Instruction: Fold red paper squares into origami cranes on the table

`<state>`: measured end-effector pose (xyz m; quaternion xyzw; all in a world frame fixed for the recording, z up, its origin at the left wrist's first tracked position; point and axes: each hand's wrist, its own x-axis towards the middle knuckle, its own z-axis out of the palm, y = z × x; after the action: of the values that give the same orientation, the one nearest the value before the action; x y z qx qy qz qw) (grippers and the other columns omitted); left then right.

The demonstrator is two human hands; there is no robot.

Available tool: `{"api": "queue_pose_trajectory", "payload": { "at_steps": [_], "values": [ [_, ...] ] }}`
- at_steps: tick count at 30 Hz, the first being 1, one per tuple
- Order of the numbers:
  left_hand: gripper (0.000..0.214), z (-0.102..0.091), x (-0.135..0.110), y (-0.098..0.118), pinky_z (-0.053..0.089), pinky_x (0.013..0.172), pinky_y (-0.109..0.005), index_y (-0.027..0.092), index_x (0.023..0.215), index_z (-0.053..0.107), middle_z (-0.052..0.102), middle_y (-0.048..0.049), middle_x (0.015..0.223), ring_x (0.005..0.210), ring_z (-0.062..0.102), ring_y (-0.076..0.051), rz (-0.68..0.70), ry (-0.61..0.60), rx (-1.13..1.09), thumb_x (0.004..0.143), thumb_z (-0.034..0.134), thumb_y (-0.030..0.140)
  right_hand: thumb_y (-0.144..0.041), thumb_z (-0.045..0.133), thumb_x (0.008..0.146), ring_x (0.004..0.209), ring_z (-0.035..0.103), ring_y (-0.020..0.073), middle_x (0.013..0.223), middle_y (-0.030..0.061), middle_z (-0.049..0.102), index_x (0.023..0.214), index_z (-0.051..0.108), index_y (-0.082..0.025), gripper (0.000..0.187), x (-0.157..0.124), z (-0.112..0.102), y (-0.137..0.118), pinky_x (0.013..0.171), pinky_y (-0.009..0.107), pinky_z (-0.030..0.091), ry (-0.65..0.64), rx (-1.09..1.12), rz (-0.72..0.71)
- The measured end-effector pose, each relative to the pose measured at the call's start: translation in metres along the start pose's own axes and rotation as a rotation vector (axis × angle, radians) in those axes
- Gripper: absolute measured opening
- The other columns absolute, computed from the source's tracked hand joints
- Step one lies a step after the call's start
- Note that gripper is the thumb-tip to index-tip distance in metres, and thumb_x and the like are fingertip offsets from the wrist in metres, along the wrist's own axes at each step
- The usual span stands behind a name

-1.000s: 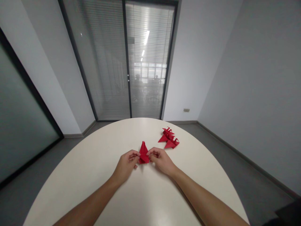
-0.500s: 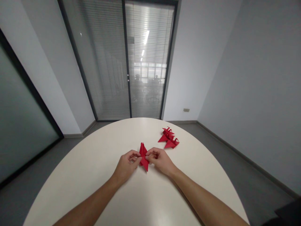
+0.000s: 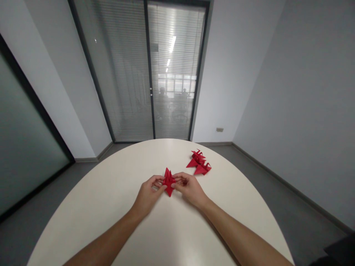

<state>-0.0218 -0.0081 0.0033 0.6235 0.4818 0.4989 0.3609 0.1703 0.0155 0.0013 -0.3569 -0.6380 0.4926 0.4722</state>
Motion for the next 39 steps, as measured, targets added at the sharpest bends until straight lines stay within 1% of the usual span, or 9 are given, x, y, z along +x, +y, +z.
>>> {"api": "queue_pose_trajectory", "payload": {
  "at_steps": [4, 6, 10, 15, 20, 26, 33, 36, 39],
  "values": [
    [0.028, -0.001, -0.001, 0.004, 0.05, 0.064, -0.028, 0.018, 0.1, 0.072, 0.074, -0.0057, 0.091, 0.079, 0.066, -0.02, 0.014, 0.0, 0.041, 0.077, 0.068, 0.033, -0.025, 0.073, 0.078, 0.087, 0.07, 0.0208, 0.097, 0.006, 0.077, 0.106, 0.074, -0.019, 0.028, -0.001, -0.001, -0.003, 0.083, 0.035, 0.053, -0.006, -0.151, -0.042],
    [0.025, -0.002, -0.001, 0.006, 0.05, 0.063, -0.027, 0.019, 0.097, 0.073, 0.074, -0.0063, 0.093, 0.081, 0.067, -0.021, 0.032, -0.003, 0.05, 0.078, 0.067, 0.033, -0.024, 0.071, 0.08, 0.087, 0.07, 0.0211, 0.097, 0.0055, 0.077, 0.106, 0.075, -0.02, 0.026, -0.002, -0.001, -0.003, 0.082, 0.035, 0.053, 0.003, -0.212, -0.053],
    [0.02, -0.003, -0.002, 0.008, 0.052, 0.066, -0.028, 0.019, 0.09, 0.074, 0.073, -0.0061, 0.089, 0.081, 0.067, -0.021, 0.054, 0.0, 0.058, 0.078, 0.067, 0.034, -0.024, 0.07, 0.082, 0.083, 0.07, 0.0207, 0.094, 0.0048, 0.078, 0.101, 0.077, -0.021, 0.02, -0.003, -0.001, -0.003, 0.079, 0.033, 0.053, 0.02, -0.287, -0.067],
    [0.017, -0.003, -0.002, 0.008, 0.051, 0.065, -0.027, 0.019, 0.084, 0.073, 0.07, -0.0053, 0.088, 0.082, 0.066, -0.02, 0.074, 0.003, 0.08, 0.079, 0.066, 0.034, -0.024, 0.07, 0.083, 0.08, 0.069, 0.0194, 0.089, 0.0045, 0.077, 0.094, 0.076, -0.02, 0.013, -0.004, -0.001, -0.004, 0.075, 0.03, 0.052, 0.035, -0.321, -0.086],
    [0.015, -0.003, -0.003, 0.01, 0.05, 0.063, -0.025, 0.02, 0.083, 0.071, 0.068, -0.0041, 0.086, 0.081, 0.064, -0.019, 0.091, -0.004, 0.095, 0.081, 0.065, 0.034, -0.023, 0.07, 0.083, 0.079, 0.068, 0.0178, 0.087, 0.0041, 0.075, 0.092, 0.075, -0.02, 0.01, -0.005, -0.002, -0.007, 0.072, 0.028, 0.05, 0.041, -0.346, -0.106],
    [0.016, -0.002, -0.003, 0.011, 0.049, 0.061, -0.024, 0.019, 0.081, 0.069, 0.066, -0.0039, 0.085, 0.08, 0.064, -0.018, 0.099, -0.015, 0.109, 0.082, 0.063, 0.034, -0.023, 0.071, 0.083, 0.083, 0.065, 0.0182, 0.091, 0.005, 0.069, 0.086, 0.073, -0.02, 0.005, -0.005, -0.002, -0.012, 0.07, 0.027, 0.048, 0.035, -0.406, -0.194],
    [0.016, -0.002, -0.004, 0.011, 0.048, 0.061, -0.024, 0.019, 0.081, 0.069, 0.067, -0.0038, 0.084, 0.078, 0.063, -0.019, 0.091, -0.016, 0.087, 0.081, 0.064, 0.034, -0.032, 0.069, 0.087, 0.084, 0.065, 0.0196, 0.09, 0.0052, 0.071, 0.09, 0.073, -0.021, 0.012, -0.006, -0.001, -0.014, 0.077, 0.031, 0.048, -0.014, -0.384, -0.191],
    [0.017, -0.002, -0.004, 0.011, 0.049, 0.062, -0.025, 0.019, 0.084, 0.071, 0.069, -0.0049, 0.087, 0.081, 0.065, -0.019, 0.098, -0.023, 0.099, 0.083, 0.062, 0.033, -0.033, 0.067, 0.088, 0.083, 0.065, 0.0195, 0.09, 0.005, 0.072, 0.09, 0.074, -0.021, 0.014, -0.007, -0.001, -0.014, 0.075, 0.03, 0.047, -0.01, -0.377, -0.177],
    [0.019, -0.002, -0.005, 0.012, 0.05, 0.063, -0.025, 0.02, 0.091, 0.072, 0.07, -0.0054, 0.091, 0.084, 0.065, -0.019, 0.115, -0.029, 0.104, 0.086, 0.059, 0.032, -0.032, 0.066, 0.089, 0.081, 0.064, 0.0188, 0.088, 0.0037, 0.072, 0.09, 0.074, -0.021, 0.014, -0.006, -0.002, -0.013, 0.072, 0.028, 0.046, 0.002, -0.348, -0.158]
  ]
}}
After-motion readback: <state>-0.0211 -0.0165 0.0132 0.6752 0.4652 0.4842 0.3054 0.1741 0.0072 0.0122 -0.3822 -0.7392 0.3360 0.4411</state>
